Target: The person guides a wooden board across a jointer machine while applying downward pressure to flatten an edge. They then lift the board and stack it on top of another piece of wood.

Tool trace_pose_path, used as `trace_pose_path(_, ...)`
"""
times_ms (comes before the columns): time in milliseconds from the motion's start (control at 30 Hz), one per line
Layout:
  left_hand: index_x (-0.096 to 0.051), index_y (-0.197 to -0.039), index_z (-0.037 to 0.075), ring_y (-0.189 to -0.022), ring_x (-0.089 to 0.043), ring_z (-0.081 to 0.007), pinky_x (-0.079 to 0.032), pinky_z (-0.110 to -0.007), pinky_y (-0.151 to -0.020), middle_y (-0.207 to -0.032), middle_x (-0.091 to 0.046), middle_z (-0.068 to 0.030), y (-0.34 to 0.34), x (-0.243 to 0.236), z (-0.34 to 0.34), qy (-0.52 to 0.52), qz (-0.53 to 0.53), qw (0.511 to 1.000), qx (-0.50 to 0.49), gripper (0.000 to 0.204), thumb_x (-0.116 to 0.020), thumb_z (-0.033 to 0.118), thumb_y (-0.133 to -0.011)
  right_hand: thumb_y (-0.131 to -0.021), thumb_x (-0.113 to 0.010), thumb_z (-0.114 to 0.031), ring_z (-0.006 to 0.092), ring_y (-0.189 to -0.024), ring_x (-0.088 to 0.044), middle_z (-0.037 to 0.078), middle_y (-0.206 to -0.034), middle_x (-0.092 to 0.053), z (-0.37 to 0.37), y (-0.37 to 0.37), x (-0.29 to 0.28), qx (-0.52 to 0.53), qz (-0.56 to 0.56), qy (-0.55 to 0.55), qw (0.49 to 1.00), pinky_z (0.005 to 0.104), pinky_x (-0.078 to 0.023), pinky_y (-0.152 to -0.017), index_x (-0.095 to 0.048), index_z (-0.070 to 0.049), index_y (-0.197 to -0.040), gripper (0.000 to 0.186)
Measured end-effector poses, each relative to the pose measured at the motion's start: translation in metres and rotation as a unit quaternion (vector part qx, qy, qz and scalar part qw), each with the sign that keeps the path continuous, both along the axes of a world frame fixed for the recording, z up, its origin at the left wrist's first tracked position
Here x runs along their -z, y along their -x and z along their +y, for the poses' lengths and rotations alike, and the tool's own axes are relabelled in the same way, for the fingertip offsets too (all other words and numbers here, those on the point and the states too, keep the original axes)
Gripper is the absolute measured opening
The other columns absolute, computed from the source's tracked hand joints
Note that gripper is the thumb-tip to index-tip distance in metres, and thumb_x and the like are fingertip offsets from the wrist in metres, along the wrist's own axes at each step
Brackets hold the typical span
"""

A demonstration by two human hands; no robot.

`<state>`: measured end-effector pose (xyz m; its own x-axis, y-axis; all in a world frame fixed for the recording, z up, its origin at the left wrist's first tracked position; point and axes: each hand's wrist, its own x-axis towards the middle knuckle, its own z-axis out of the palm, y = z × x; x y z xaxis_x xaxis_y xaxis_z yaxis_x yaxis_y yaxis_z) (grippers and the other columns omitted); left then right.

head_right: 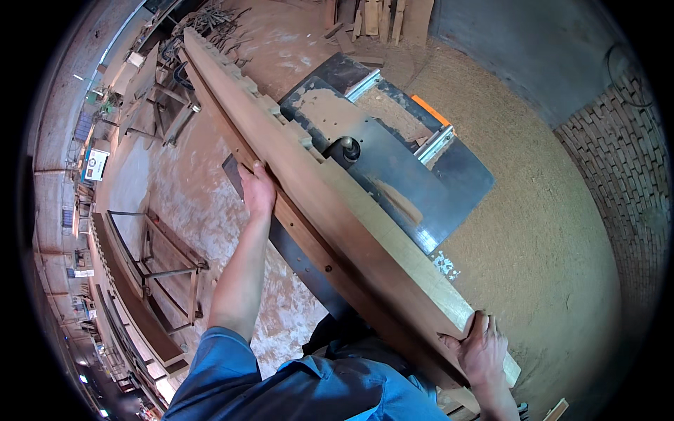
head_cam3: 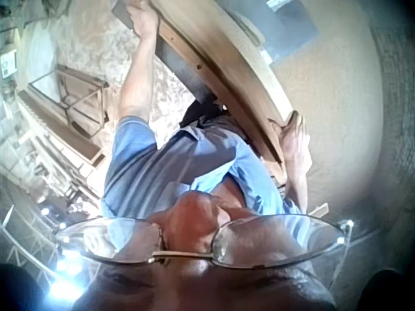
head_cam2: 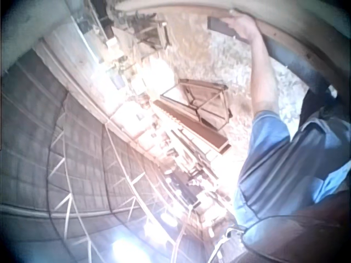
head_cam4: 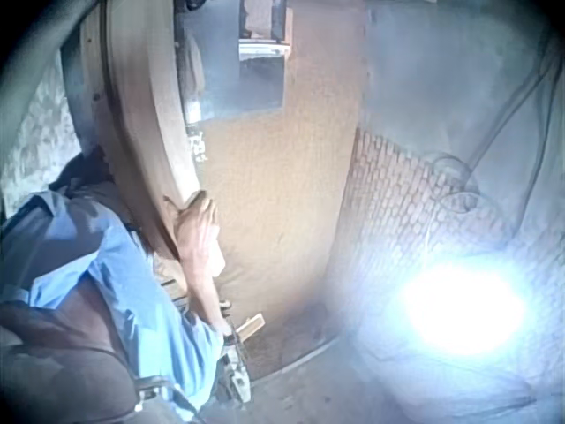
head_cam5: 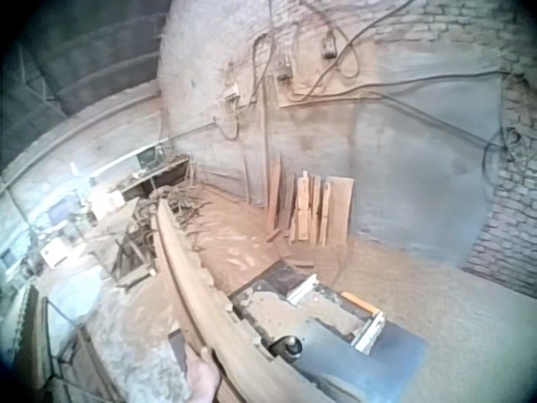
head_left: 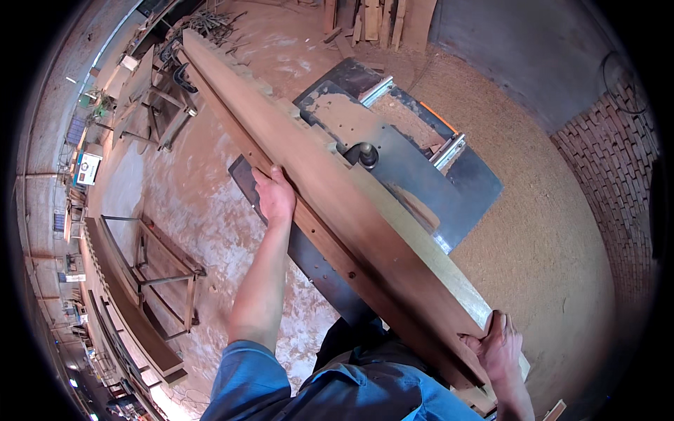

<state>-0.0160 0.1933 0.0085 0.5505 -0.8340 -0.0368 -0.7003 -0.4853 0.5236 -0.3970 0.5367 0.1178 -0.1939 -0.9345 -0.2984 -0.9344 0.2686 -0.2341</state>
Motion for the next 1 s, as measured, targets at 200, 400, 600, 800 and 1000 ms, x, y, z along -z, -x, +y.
trace_pose_path(200,-0.017,-0.152,-0.002,-0.126,-0.047,-0.0493,-0.039,-0.051,-0.105,-0.138,-0.042,-0.0392,-0.007,0.002,0.003,0.027,0.052,0.998,0.016,0.072,-0.038,0.044,-0.101,-0.065,-0.079,-0.057,0.0396,-0.086,-0.056,0.019,-0.091,-0.056,0.014,-0.029,-0.012,0.043,0.019,0.015,0.999,0.0462,-0.045,-0.077,-0.052,0.002,-0.104,0.075)
trace_pose_path(400,-0.016,-0.151,-0.005,-0.132,-0.040,-0.0493,-0.036,-0.049,-0.109,-0.141,-0.039,-0.0390,-0.020,0.016,0.007,0.060,0.072,0.993,0.067,0.070,-0.040,0.039,-0.101,-0.063,-0.082,-0.052,0.0400,-0.087,-0.056,0.019,-0.090,-0.056,0.027,-0.054,-0.013,0.087,0.031,0.040,0.995,0.0464,-0.045,-0.076,-0.052,0.002,-0.106,0.075)
trace_pose_path(600,-0.018,-0.151,-0.007,-0.139,-0.037,-0.0422,-0.030,-0.041,-0.114,-0.148,-0.036,-0.0335,-0.051,0.044,0.015,0.143,0.196,0.962,0.124,0.068,-0.042,0.035,-0.103,-0.061,-0.084,-0.044,0.0389,-0.086,-0.056,0.018,-0.089,-0.056,0.042,-0.071,-0.007,0.082,0.062,0.058,0.993,0.0450,-0.045,-0.075,-0.051,0.001,-0.103,0.070)
trace_pose_path(800,-0.023,-0.152,0.000,-0.083,-0.063,-0.0241,-0.051,-0.035,-0.071,-0.108,-0.062,-0.0186,-0.077,0.047,0.073,0.076,0.301,0.948,0.064,0.062,-0.045,0.031,-0.103,-0.067,-0.081,-0.035,0.0364,-0.086,-0.054,0.017,-0.091,-0.053,0.048,-0.082,-0.008,0.044,0.071,0.089,0.993,0.0445,-0.043,-0.076,-0.049,0.001,-0.103,0.060)
trace_pose_path(1000,-0.025,-0.152,0.001,-0.073,-0.060,-0.0139,-0.051,-0.030,-0.060,-0.094,-0.058,-0.0057,-0.097,0.032,0.151,0.020,0.310,0.950,0.018,0.059,-0.046,0.027,-0.103,-0.075,-0.076,-0.041,0.0365,-0.088,-0.054,0.019,-0.093,-0.053,0.048,-0.080,-0.016,0.015,0.047,0.088,0.995,0.0452,-0.042,-0.079,-0.052,0.006,-0.114,0.066)
